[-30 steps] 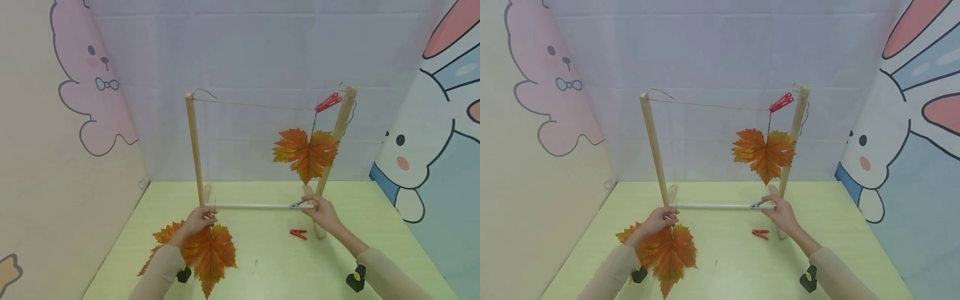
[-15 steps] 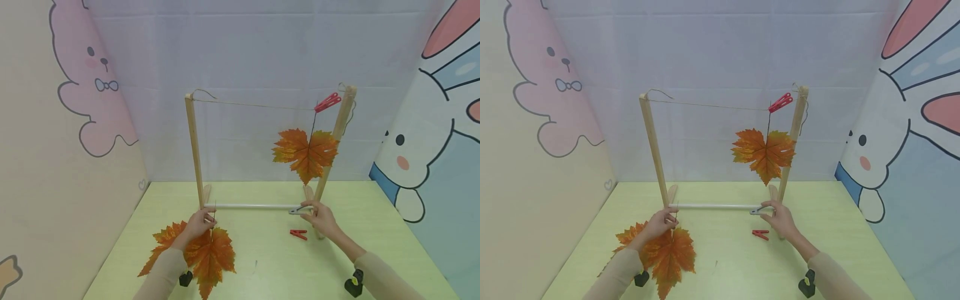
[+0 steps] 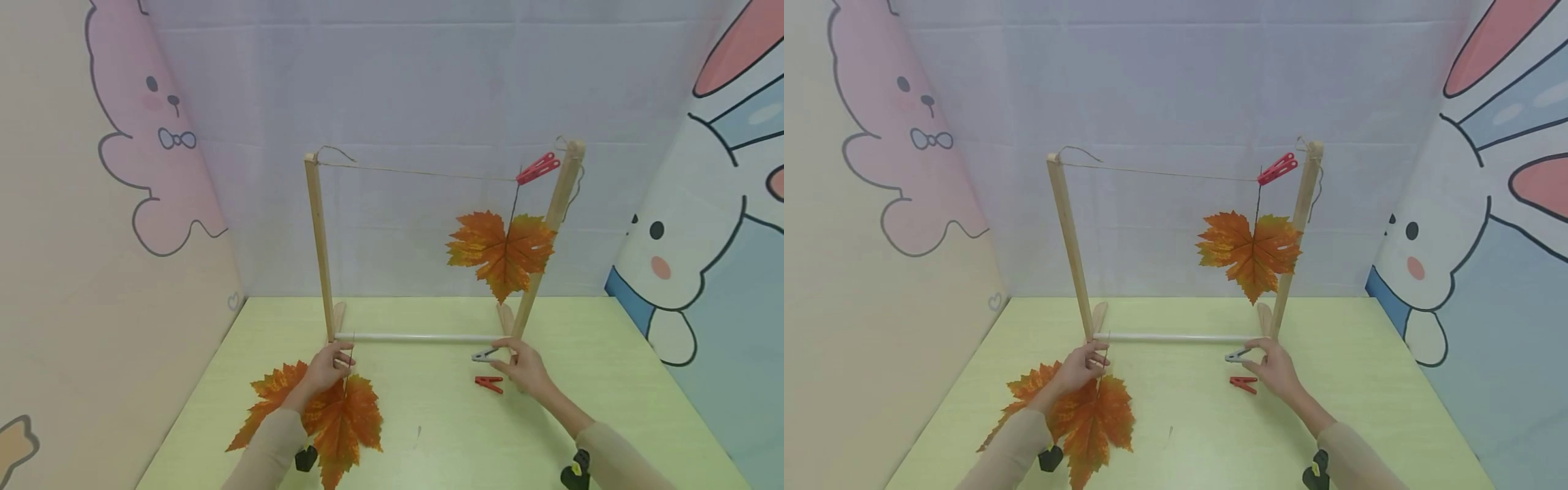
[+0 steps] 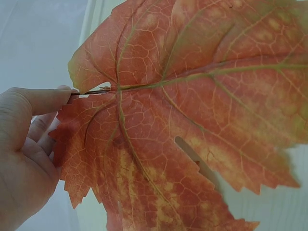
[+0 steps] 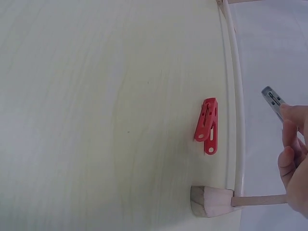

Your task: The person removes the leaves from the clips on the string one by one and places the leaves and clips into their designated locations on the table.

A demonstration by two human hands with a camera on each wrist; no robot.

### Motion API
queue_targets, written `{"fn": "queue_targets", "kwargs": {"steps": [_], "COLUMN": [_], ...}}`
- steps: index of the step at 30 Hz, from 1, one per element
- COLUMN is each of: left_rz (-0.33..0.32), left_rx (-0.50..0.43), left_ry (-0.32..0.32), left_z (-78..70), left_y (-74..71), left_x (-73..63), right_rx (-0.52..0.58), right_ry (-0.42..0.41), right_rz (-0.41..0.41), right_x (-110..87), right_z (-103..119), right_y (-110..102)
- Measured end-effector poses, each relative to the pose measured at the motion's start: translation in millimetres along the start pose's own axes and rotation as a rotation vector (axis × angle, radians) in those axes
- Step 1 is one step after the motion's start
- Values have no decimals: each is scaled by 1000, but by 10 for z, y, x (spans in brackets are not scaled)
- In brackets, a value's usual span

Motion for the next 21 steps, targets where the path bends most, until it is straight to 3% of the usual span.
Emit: {"fn": "queue_targets", "kwargs": {"steps": [4,14,17,21], "left_rz": [20,27,34,33], "left_rx": [-49,-66,-67,-45], "left_ry": [-11,-35,-40,-48], "left_z": [-82,190,96,56], "left_y": [7,82,88,123], "left_x": [-60,90,21,-13], "right_rx": [-12,-63,-70,-97], "right_ry": [-32,19,54,32], "right_rz": [-34,-58,-53,-51], "right_x": [-33,-133,-140,-148], "right_z": [-60,-255,-316,-369], "right_y": [7,-9,7,42]}}
Point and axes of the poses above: each hand's wrist, its own x-axis towards the middle knuckle, its own y-axis out of the palm, z = x × y, the point moved 4 cm from there along x, towards the middle knuckle, and after that the axes turned 14 degrees about -y, right-handed, at the moved point
